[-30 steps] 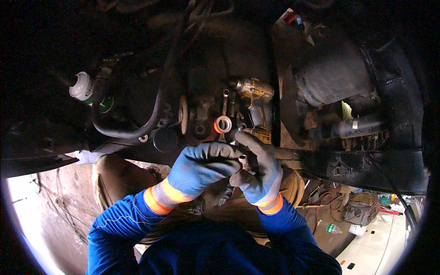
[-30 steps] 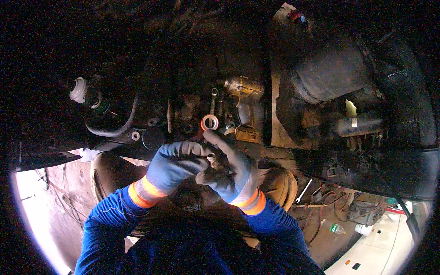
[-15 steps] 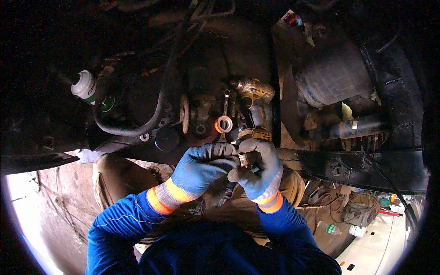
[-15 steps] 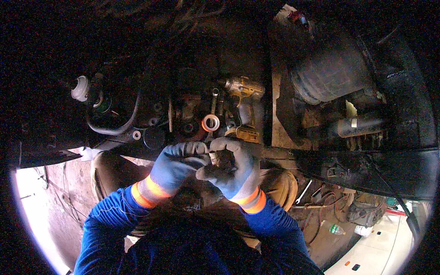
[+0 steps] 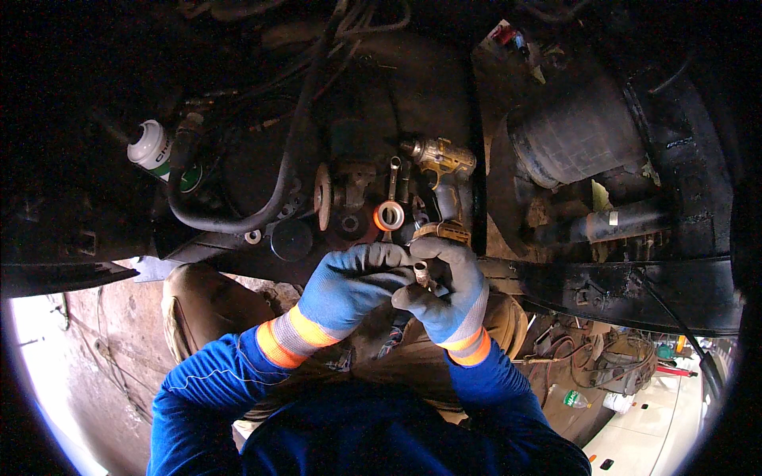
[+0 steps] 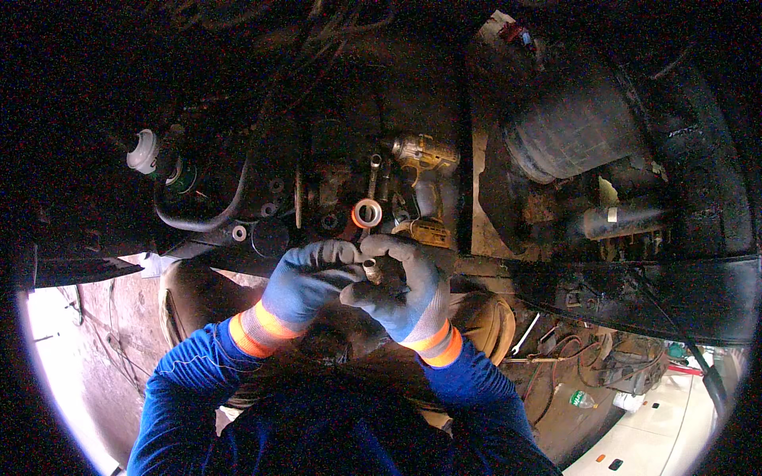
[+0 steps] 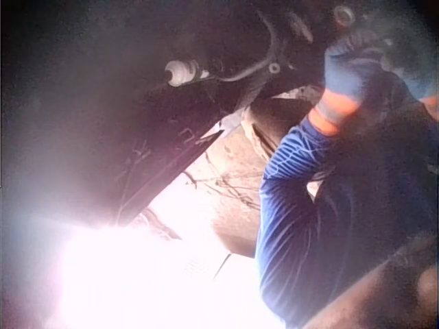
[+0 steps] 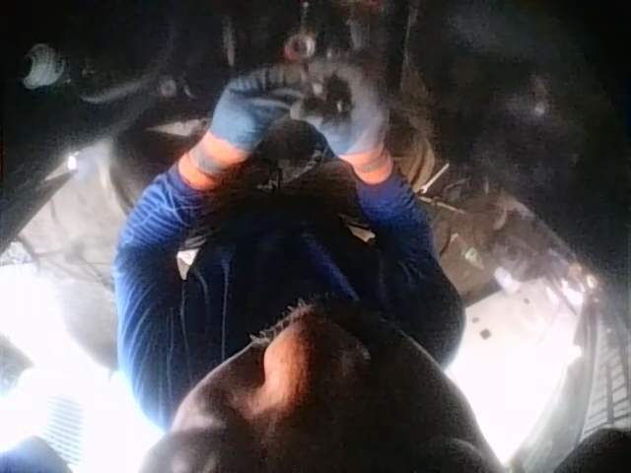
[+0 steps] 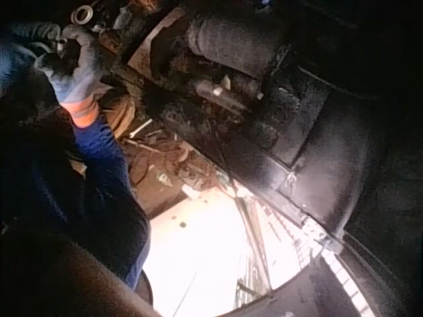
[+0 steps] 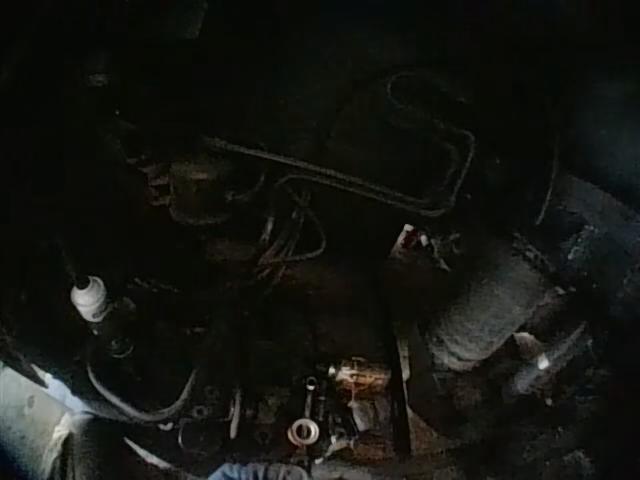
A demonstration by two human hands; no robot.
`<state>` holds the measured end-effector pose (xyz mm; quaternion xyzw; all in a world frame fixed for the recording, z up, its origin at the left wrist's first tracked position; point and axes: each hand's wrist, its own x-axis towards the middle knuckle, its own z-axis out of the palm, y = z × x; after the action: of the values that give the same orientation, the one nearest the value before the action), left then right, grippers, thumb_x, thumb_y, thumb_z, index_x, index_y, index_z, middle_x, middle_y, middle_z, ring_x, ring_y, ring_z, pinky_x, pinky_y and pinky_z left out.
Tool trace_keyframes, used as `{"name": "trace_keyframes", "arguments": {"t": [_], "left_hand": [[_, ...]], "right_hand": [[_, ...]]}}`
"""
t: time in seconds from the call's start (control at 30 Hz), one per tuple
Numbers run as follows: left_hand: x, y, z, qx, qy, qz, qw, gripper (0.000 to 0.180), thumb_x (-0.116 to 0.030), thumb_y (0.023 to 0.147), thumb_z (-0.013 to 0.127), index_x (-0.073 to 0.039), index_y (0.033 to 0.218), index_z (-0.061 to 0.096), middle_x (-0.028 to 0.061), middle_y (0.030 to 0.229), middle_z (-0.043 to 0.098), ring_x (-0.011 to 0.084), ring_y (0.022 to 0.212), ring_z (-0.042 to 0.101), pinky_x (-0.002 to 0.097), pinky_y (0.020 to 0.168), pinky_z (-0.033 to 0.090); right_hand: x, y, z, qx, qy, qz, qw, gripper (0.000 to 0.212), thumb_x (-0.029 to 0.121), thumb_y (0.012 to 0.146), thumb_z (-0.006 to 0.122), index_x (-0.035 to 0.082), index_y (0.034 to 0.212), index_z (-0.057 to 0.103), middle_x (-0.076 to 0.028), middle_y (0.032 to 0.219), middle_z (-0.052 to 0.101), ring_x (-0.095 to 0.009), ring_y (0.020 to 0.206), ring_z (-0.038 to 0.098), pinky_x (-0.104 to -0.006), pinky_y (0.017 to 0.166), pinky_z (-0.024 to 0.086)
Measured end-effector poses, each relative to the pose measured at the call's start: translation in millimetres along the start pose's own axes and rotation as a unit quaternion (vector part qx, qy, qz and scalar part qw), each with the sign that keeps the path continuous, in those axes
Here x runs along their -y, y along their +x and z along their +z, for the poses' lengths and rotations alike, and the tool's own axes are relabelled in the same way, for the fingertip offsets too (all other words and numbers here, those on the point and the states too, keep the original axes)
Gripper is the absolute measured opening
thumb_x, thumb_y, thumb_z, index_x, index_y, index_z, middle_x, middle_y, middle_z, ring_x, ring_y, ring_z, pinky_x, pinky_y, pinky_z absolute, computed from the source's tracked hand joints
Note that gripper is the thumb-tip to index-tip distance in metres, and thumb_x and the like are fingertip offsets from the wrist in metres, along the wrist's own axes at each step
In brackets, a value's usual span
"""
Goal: The person sits under a vehicle and uses a power drill and hand tools to remove and install small metal components and fasteners in the undercarriage. They handle a small cylindrical part and a metal disc, then reattach parts to the vehicle frame.
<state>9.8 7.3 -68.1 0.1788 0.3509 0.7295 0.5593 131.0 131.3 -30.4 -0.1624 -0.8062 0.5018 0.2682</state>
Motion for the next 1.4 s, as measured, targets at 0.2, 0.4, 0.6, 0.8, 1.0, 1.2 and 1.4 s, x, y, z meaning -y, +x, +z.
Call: {"name": "trace_keyframes", "arguments": {"t": [0.2, 0.4, 0.6, 0.8, 1.0, 1.2, 1.4], "left_hand": [[-1, 1, 6, -0.011, -0.005, 0.002, 1.0, 0.027, 0.008, 0.083, 0.061, 0.004, 0.11, 0.062, 0.0092, 0.107, 0.066, 0.0148, 0.097, 0.062, 0.0269, 0.089, 0.049], [-4, 3, 12, -0.041, 0.005, -0.011, 0.999, 0.02, 0.002, 0.083, 0.067, 0.001, 0.103, 0.066, 0.0048, 0.1, 0.067, 0.0107, 0.09, 0.061, 0.025, 0.083, 0.049], [-2, 4, 13, -0.048, 0.009, -0.008, 0.999, 0.018, -0.002, 0.083, 0.069, -0.001, 0.101, 0.067, 0.0027, 0.095, 0.068, 0.0089, 0.085, 0.06, 0.0241, 0.078, 0.049], [-3, 1, 12, -0.053, -0.039, -0.022, 0.998, 0.019, -0.003, 0.083, 0.07, -0.001, 0.102, 0.067, 0.003, 0.094, 0.068, 0.0099, 0.084, 0.061, 0.0251, 0.074, 0.051], [7, 5, 5, -0.053, -0.014, -0.007, 0.998, 0.022, -0.002, 0.082, 0.07, 0.0, 0.104, 0.066, 0.0046, 0.096, 0.068, 0.0114, 0.086, 0.061, 0.0257, 0.079, 0.05], [4, 4, 4, -0.032, -0.039, 0.001, 0.999, 0.023, 0.001, 0.084, 0.065, 0.002, 0.107, 0.064, 0.007, 0.101, 0.068, 0.012, 0.091, 0.062, 0.0254, 0.083, 0.049], [-8, 2, 10, -0.09, -0.025, -0.026, 0.995, 0.021, 0.002, 0.088, 0.061, 0.003, 0.109, 0.063, 0.0076, 0.102, 0.068, 0.0115, 0.092, 0.061, 0.0246, 0.084, 0.049]], "right_hand": [[-7, -4, 2, -0.024, 0.037, 0.004, 0.999, 0.064, 0.039, 0.066, 0.086, -0.001, 0.108, 0.057, -0.01, 0.099, 0.065, -0.017, 0.088, 0.063, -0.0311, 0.079, 0.052], [-9, -7, -4, 0.004, 0.022, 0.009, 1.0, 0.074, 0.043, 0.061, 0.088, 0.002, 0.109, 0.049, -0.007, 0.102, 0.057, -0.013, 0.087, 0.056, -0.0265, 0.076, 0.049], [-3, -8, 1, -0.046, 0.019, 0.029, 0.998, 0.062, 0.044, 0.063, 0.086, 0.004, 0.101, 0.057, -0.009, 0.095, 0.059, -0.019, 0.09, 0.056, -0.0323, 0.08, 0.048], [-2, -7, 0, -0.017, 0.038, 0.031, 0.999, 0.061, 0.043, 0.067, 0.084, 0.004, 0.106, 0.059, -0.008, 0.098, 0.061, -0.017, 0.09, 0.058, -0.0306, 0.081, 0.048], [8, 7, 8, -0.011, 0.03, 0.007, 0.999, 0.068, 0.039, 0.07, 0.084, 0.001, 0.118, 0.056, -0.009, 0.105, 0.062, -0.017, 0.093, 0.06, -0.0308, 0.083, 0.049], [-5, 0, 5, -0.026, 0.076, 0.006, 0.997, 0.064, 0.03, 0.071, 0.084, 0.0, 0.117, 0.053, -0.01, 0.105, 0.062, -0.016, 0.092, 0.06, -0.0286, 0.08, 0.05], [0, -2, 0, 0.017, -0.031, 0.007, 0.999, 0.06, 0.009, 0.068, 0.084, 0.001, 0.118, 0.052, -0.009, 0.101, 0.061, -0.014, 0.088, 0.06, -0.0286, 0.078, 0.051]]}}
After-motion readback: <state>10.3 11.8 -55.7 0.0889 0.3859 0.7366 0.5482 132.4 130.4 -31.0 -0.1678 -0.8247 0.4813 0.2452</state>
